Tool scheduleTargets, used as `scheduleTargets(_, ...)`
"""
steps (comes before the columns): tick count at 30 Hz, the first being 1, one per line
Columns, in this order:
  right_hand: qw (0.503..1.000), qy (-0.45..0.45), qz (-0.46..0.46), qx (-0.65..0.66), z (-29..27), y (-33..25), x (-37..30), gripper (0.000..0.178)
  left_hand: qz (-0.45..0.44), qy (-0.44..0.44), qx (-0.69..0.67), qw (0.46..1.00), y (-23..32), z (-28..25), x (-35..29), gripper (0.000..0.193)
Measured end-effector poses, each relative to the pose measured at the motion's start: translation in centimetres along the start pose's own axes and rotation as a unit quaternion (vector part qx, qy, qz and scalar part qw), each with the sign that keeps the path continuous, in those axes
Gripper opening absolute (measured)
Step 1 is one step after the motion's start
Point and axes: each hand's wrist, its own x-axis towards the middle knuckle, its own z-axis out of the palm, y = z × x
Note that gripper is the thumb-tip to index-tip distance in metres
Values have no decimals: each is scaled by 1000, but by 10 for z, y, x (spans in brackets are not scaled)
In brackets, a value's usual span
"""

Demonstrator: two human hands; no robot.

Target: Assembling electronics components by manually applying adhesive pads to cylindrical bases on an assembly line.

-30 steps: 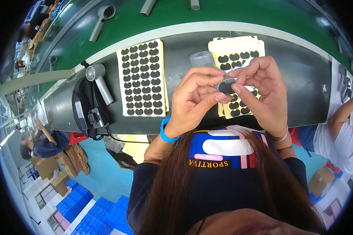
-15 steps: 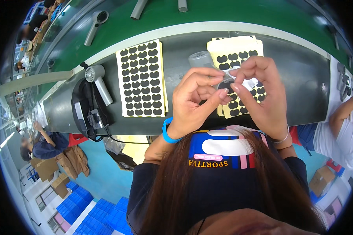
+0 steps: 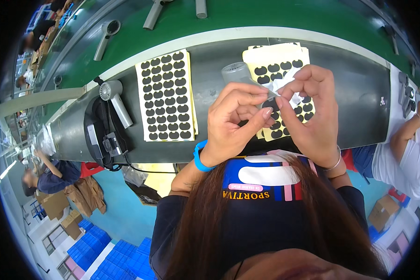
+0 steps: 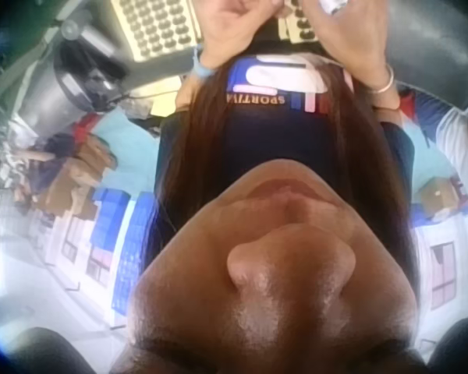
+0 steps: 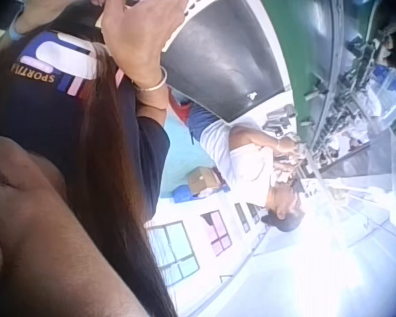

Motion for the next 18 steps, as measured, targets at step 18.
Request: scheduleTargets(18,981,-161,-81,69,44,47,9,48,-51,53,52,996,17,-4,-4,28)
